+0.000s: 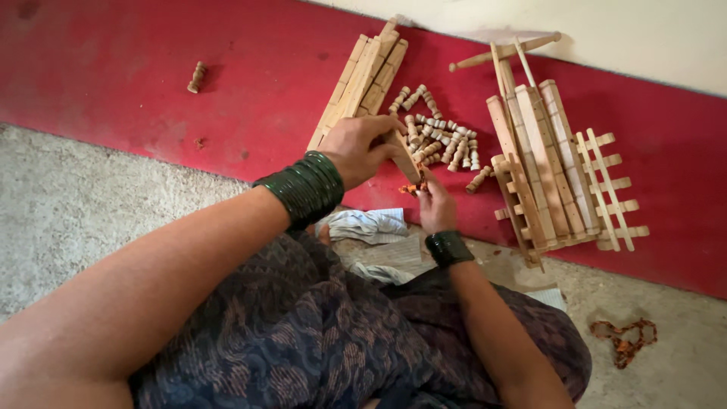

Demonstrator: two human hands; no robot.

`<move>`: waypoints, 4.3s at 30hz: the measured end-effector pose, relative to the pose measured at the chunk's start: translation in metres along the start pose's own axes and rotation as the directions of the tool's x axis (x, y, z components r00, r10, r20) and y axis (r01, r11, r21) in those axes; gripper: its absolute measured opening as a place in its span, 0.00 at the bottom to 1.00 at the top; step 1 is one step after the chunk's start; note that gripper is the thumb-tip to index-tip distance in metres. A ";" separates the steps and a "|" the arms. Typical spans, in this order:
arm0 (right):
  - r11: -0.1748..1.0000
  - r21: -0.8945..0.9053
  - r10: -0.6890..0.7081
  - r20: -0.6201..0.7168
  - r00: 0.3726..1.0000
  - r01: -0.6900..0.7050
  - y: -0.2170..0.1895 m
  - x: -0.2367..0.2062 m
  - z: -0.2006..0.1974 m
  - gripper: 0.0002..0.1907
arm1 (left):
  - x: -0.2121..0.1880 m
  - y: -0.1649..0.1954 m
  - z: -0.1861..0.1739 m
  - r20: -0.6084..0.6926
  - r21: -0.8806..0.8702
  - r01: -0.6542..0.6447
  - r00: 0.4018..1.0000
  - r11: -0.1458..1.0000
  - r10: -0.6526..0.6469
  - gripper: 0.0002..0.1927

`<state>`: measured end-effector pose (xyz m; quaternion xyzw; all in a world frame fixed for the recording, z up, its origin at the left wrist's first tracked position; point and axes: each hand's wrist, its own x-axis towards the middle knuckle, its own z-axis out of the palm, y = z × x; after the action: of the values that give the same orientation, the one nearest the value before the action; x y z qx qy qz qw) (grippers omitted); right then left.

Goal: The person sits on the floor assembling wooden toy parts. They pick up wooden sticks and slats, apply glue from an orange glue stick to the ends, press the pieces together, and set the joined pieces onto a pile of assembled toy frames beside them.

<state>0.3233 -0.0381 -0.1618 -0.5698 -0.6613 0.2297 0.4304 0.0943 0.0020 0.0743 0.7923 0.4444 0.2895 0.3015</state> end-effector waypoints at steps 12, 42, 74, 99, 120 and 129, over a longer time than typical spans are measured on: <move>0.954 0.049 -0.294 -0.066 0.954 0.297 -0.114 0.018 -0.055 0.25 | -0.002 0.029 0.013 0.216 0.264 -0.153 0.972 0.952 0.096 0.21; 0.670 0.742 -0.111 0.120 0.987 -0.015 -0.141 -0.004 -0.064 0.37 | -0.013 0.040 0.021 0.069 -0.036 -0.007 0.998 0.999 0.009 0.11; 0.934 0.356 -0.027 0.100 0.995 -0.011 -0.106 0.013 -0.040 0.27 | -0.007 0.025 0.012 0.150 0.001 -0.141 0.979 0.990 0.139 0.10; 0.918 0.387 0.067 0.060 0.996 -0.085 -0.030 -0.013 0.020 0.26 | 0.000 0.030 0.005 0.360 0.240 -0.323 0.906 0.916 0.225 0.18; 0.928 0.372 -0.050 0.043 0.998 0.030 -0.080 -0.007 -0.011 0.27 | 0.001 0.015 -0.004 0.240 0.176 -0.299 0.937 0.938 0.254 0.12; 0.965 0.262 -0.001 -0.002 1.000 0.001 -0.054 -0.012 0.004 0.33 | 0.004 0.022 0.004 0.193 0.410 -0.028 0.979 0.912 -0.057 0.22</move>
<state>0.2897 -0.0618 -0.1247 -0.5078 -0.6251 0.3143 0.5026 0.1101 -0.0045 0.0887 0.8596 0.4685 0.1059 0.1741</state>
